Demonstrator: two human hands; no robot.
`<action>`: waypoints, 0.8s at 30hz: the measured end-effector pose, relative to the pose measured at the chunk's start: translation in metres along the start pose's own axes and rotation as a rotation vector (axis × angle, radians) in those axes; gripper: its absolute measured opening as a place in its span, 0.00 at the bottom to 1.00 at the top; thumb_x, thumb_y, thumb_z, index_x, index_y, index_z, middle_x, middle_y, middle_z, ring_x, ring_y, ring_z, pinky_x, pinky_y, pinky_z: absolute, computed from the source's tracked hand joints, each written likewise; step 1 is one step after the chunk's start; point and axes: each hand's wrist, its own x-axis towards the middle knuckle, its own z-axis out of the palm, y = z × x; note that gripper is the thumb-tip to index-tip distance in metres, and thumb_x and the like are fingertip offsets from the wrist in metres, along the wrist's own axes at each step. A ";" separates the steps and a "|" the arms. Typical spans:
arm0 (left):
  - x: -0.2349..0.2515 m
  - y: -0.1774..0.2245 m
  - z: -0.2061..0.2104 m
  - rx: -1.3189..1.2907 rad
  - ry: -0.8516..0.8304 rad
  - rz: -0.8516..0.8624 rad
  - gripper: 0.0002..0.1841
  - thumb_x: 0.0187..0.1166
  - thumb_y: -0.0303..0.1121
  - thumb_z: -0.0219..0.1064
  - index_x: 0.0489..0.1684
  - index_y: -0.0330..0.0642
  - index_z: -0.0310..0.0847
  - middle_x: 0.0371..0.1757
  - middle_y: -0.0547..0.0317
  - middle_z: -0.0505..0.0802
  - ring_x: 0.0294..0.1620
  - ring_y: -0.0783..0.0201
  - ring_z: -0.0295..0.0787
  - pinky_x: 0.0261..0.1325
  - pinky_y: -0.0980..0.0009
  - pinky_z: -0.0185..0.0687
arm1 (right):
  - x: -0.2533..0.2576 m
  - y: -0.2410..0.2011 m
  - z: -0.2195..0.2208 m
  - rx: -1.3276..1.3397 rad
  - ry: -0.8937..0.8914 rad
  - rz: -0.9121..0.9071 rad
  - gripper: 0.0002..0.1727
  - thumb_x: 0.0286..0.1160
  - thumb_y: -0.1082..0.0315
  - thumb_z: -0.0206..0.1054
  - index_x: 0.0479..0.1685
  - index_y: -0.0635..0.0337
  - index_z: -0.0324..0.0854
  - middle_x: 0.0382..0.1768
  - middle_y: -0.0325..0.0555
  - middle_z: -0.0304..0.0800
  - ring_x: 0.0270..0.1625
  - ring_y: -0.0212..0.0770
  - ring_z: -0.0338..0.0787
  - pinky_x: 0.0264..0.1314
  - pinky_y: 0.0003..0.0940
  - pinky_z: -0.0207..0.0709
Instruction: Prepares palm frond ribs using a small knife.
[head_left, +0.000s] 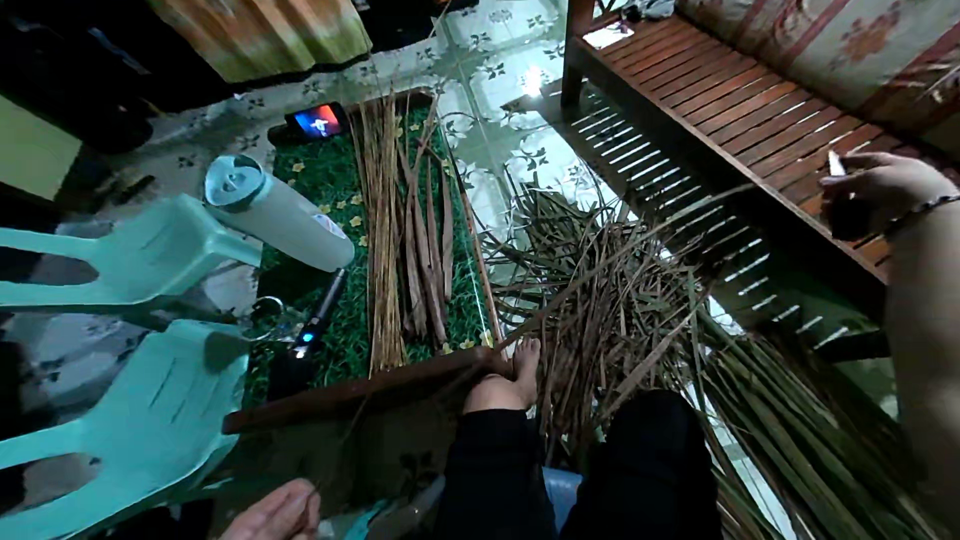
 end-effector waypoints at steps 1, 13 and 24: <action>0.008 0.005 0.013 -0.011 -0.007 0.022 0.14 0.90 0.48 0.55 0.34 0.67 0.86 0.21 0.84 0.81 0.14 0.87 0.67 0.17 0.89 0.64 | -0.005 -0.002 0.009 -0.074 0.013 0.009 0.28 0.79 0.67 0.66 0.80 0.53 0.70 0.53 0.54 0.82 0.40 0.43 0.79 0.44 0.48 0.76; 0.096 0.016 0.194 -0.262 -0.225 0.150 0.14 0.94 0.39 0.44 0.51 0.45 0.76 0.23 0.69 0.77 0.15 0.76 0.68 0.17 0.82 0.68 | -0.179 0.029 0.168 0.032 -0.468 -0.338 0.24 0.85 0.59 0.66 0.76 0.55 0.70 0.43 0.52 0.86 0.31 0.44 0.82 0.33 0.46 0.80; 0.091 0.023 0.258 -0.200 -0.213 0.261 0.13 0.95 0.33 0.46 0.50 0.39 0.76 0.22 0.66 0.81 0.16 0.77 0.73 0.19 0.83 0.70 | -0.337 0.056 0.186 0.424 -0.802 -0.580 0.22 0.92 0.60 0.52 0.76 0.59 0.79 0.52 0.35 0.88 0.37 0.20 0.79 0.40 0.17 0.74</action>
